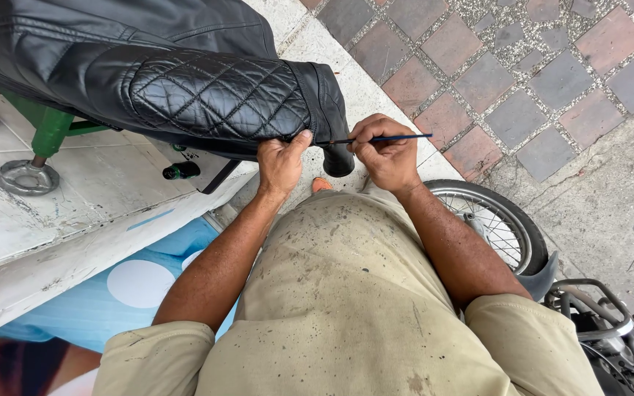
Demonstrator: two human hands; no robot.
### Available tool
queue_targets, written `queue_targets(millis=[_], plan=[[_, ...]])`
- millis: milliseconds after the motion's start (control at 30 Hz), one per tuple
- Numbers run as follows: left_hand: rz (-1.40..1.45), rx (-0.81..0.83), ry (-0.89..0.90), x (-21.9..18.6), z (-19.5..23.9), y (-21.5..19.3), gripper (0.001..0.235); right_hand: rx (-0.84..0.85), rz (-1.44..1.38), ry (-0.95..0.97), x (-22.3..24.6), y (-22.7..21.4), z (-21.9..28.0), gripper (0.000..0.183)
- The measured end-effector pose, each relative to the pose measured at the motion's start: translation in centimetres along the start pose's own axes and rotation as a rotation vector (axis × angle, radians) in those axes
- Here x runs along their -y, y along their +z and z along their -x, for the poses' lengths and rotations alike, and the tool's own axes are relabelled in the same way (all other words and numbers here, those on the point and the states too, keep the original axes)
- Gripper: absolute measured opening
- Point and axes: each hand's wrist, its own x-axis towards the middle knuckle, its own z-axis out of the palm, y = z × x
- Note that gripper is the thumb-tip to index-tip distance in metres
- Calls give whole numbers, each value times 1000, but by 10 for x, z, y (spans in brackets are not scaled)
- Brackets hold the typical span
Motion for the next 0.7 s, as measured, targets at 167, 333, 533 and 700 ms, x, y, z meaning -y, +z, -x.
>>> queue_targets(millis=[167, 333, 533, 700], plan=[[57, 23, 4, -3, 0, 1, 20, -36, -34, 31, -9, -3, 0, 16], [86, 11, -1, 3, -1, 1, 20, -62, -39, 42, -20, -8, -1, 16], [183, 75, 15, 5, 1, -3, 20, -54, -3, 22, -27, -20, -7, 16], [207, 87, 37, 22, 2, -7, 27, 1, 17, 41, -27, -26, -7, 17]])
